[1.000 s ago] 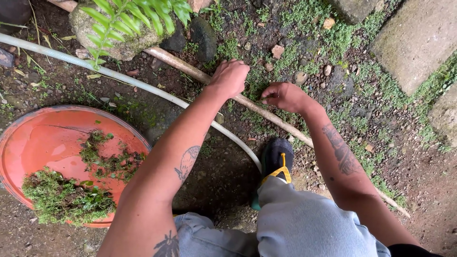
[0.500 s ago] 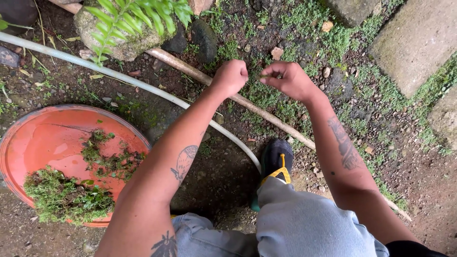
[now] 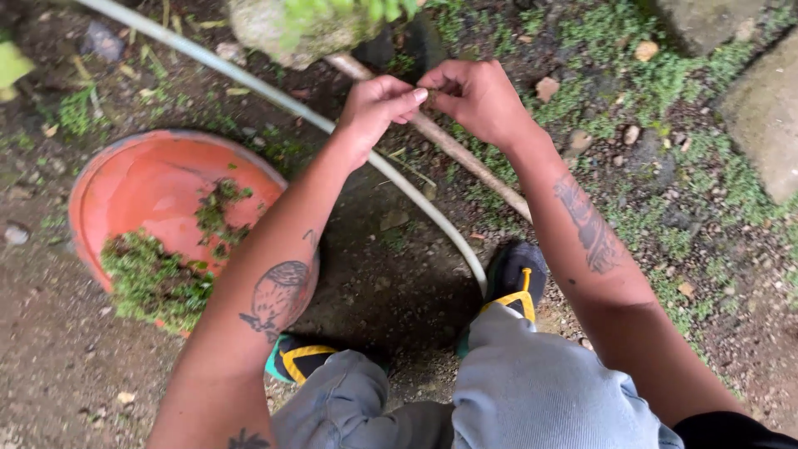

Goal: Picking weeds and moss from the ground by hand and collecting them in a tray.

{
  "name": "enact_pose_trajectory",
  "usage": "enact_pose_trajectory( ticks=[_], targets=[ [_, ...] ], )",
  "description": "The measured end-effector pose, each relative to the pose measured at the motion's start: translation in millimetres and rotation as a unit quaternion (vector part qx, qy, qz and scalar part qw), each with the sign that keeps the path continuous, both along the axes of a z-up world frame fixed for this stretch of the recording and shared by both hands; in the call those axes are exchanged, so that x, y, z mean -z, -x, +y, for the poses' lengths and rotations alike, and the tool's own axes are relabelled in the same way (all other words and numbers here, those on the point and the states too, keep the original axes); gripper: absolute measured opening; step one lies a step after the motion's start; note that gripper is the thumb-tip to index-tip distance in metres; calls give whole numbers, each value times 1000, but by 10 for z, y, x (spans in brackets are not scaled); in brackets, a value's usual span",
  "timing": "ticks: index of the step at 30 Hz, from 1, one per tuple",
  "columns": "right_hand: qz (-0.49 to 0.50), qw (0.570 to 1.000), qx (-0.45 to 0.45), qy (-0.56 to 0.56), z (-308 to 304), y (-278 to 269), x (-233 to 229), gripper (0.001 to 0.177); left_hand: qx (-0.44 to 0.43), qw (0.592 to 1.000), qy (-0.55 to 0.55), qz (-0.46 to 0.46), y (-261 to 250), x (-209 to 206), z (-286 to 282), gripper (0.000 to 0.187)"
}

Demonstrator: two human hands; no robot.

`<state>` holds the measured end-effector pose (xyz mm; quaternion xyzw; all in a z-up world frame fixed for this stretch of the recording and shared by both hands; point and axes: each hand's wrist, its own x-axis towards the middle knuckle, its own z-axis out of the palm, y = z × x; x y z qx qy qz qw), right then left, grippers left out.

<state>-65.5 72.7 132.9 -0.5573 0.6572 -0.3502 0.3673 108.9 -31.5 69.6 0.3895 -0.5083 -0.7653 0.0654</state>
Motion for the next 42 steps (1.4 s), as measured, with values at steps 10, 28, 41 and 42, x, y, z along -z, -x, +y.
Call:
enact_pose_trajectory(
  ticks=[10,28,41,42],
  targets=[
    [-84,978,-186,38,-754,-1480,-67,23,-5,993,101,-64,-1838,-327,-649,10],
    [-22,961,-274,-4,-853,-1857,-164,12,297,817,186,-458,-2482,-819,-703,7],
    [-201,977,73,-16,-42,-235,210,16,187,807,416,-375,-1841,-362,-853,22],
    [-187,978,87,-18,191,69,139,16,194,812,419,-357,-1526,-406,-731,22]
  ],
)
